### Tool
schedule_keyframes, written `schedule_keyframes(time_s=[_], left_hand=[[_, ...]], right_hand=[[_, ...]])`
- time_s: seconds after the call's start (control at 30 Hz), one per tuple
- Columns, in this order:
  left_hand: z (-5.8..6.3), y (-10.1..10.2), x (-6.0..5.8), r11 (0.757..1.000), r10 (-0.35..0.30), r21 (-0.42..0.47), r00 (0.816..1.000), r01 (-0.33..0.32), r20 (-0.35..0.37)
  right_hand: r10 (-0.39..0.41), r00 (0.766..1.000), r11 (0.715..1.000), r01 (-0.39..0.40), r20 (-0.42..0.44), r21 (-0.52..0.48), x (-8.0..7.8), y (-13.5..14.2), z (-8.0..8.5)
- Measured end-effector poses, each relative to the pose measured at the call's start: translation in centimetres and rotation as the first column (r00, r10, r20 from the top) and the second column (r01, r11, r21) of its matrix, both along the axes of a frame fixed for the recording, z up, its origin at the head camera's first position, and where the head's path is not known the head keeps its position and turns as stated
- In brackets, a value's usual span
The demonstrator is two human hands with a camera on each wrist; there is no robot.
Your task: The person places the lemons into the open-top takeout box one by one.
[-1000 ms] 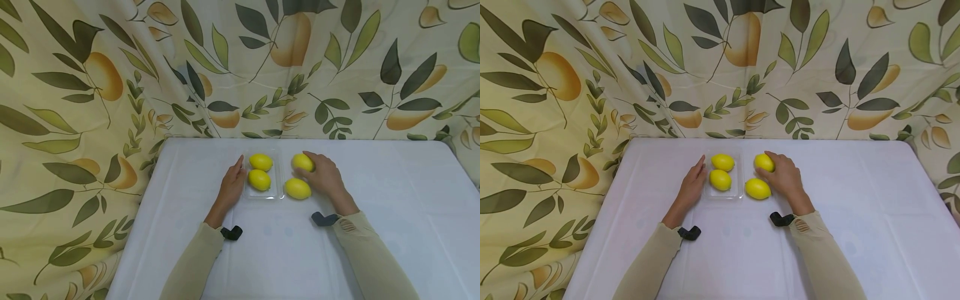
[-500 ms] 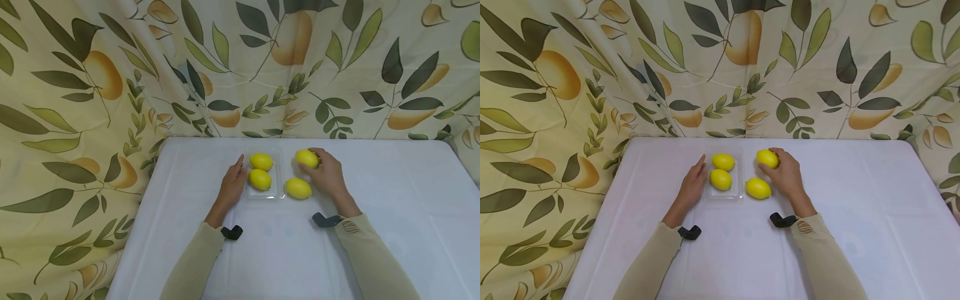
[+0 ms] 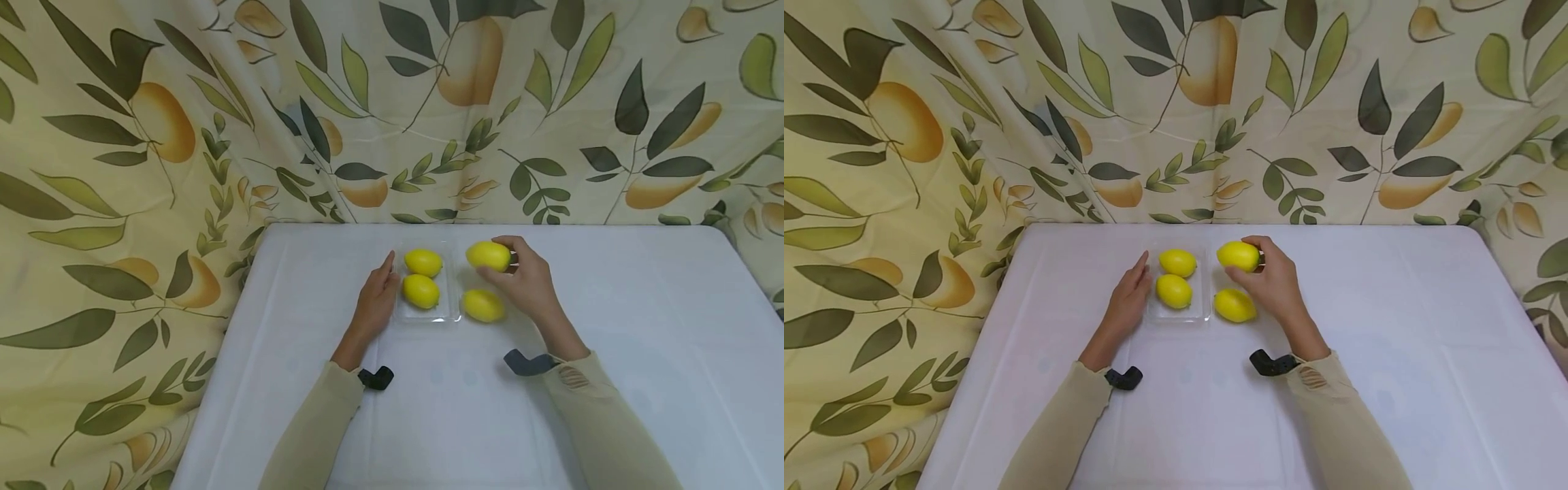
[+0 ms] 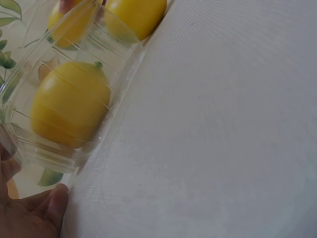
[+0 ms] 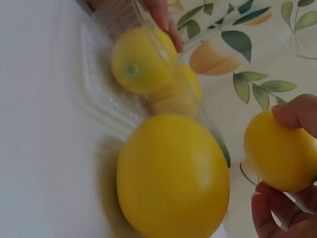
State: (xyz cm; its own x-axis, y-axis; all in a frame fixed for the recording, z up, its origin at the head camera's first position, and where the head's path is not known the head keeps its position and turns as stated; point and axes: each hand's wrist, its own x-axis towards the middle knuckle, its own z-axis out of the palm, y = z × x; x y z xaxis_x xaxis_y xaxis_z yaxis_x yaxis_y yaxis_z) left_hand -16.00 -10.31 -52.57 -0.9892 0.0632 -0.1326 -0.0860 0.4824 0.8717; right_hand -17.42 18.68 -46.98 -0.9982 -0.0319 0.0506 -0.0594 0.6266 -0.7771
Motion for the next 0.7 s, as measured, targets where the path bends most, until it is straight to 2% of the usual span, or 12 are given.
schedule_keyframes(time_s=[0.5,0.7], left_hand=[[0.1,-0.3,-0.3,1.000,0.005,-0.005,1.000,-0.005,0.007],[0.0,-0.2,-0.2,1.000,-0.001,0.007,1.000,0.001,0.020]], right_hand=[[0.075,0.997,0.997,-0.074,0.015,-0.035,0.1,-2.3,0.3],[0.096,0.993,0.991,-0.089,0.066,-0.103,0.1,-3.0,0.4]])
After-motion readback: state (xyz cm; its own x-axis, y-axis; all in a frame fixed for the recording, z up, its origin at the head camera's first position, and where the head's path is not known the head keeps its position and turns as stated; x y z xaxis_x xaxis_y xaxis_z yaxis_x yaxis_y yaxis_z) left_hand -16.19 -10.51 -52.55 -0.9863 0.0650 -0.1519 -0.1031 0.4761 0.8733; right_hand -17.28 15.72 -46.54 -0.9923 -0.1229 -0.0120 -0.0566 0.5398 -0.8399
